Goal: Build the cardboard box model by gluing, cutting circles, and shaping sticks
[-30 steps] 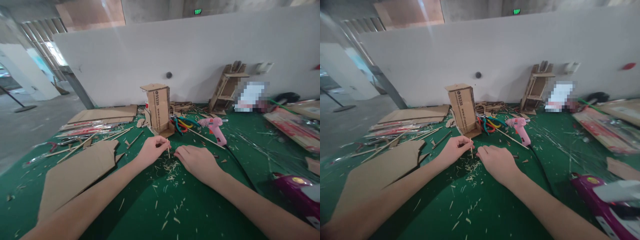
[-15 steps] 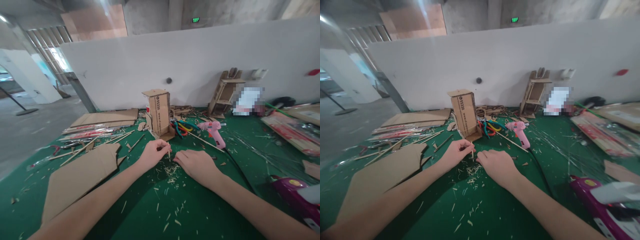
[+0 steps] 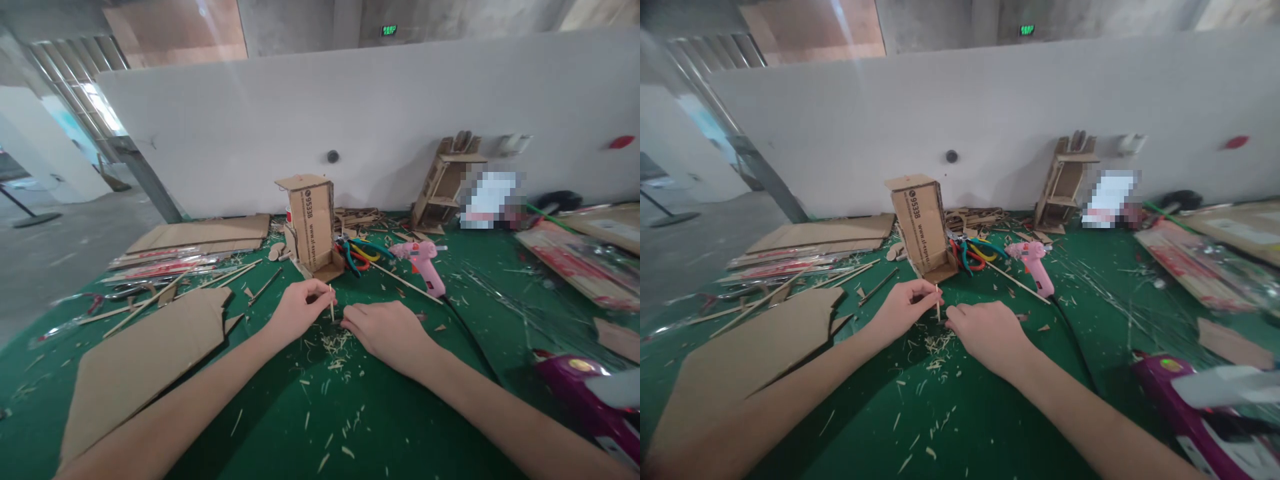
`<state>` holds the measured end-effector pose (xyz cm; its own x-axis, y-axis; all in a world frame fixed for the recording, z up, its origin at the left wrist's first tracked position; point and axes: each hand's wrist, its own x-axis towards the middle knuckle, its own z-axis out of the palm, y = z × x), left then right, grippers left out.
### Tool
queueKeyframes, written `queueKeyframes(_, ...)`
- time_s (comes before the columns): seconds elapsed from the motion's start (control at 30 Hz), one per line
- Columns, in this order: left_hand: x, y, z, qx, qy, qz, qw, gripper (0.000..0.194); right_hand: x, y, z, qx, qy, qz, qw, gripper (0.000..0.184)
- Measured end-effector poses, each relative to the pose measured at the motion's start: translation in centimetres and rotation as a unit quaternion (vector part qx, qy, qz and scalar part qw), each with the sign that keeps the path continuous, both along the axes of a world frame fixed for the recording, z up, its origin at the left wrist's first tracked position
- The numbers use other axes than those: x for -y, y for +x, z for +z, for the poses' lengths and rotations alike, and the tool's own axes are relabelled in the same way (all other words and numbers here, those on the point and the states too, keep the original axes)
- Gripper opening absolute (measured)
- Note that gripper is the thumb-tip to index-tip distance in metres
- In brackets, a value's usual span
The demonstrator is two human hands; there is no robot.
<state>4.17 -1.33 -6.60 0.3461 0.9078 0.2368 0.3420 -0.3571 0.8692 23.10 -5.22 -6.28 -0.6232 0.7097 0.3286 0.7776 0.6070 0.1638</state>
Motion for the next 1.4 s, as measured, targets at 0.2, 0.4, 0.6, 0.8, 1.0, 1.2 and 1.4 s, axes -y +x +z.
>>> queueKeyframes(0.2, -0.25, 0.05, 0.07, -0.016, -0.002, 0.001, 1.0, 0.022, -0.43, -0.15, -0.37, -0.029, 0.048, -0.023, 0.998, 0.023)
queueKeyframes(0.4, -0.43, 0.09, 0.21, 0.003, -0.027, 0.003, 1.0, 0.019, -0.49, -0.14, -0.16, -0.021, -0.002, 0.007, 1.0, 0.017)
queueKeyframes(0.6, -0.46, 0.01, 0.11, -0.009, -0.014, 0.003, 1.0, 0.02, -0.4, -0.34, 0.08, -0.018, 0.014, -0.011, 1.0, 0.018)
queueKeyframes(0.8, -0.57, 0.09, -0.18, -0.013, -0.012, 0.005, 1.0, 0.019, -0.27, -0.26, -0.26, -0.013, 0.028, -0.006, 0.999, 0.018)
queueKeyframes(1.0, -0.15, 0.1, 0.1, -0.013, -0.004, 0.01, 1.0, 0.019, -0.38, -0.16, -0.35, -0.007, -0.001, 0.0, 1.0, 0.014)
queueKeyframes(1.2, 0.1, 0.14, 0.05, -0.023, 0.007, 0.02, 1.0, 0.02, -0.41, -0.06, -0.32, -0.018, 0.048, -0.004, 0.999, 0.022)
queueKeyframes(1.4, 0.07, 0.18, -0.26, -0.023, 0.006, 0.017, 1.0, 0.02, -0.43, -0.14, 0.05, -0.013, -0.021, -0.011, 1.0, 0.015)
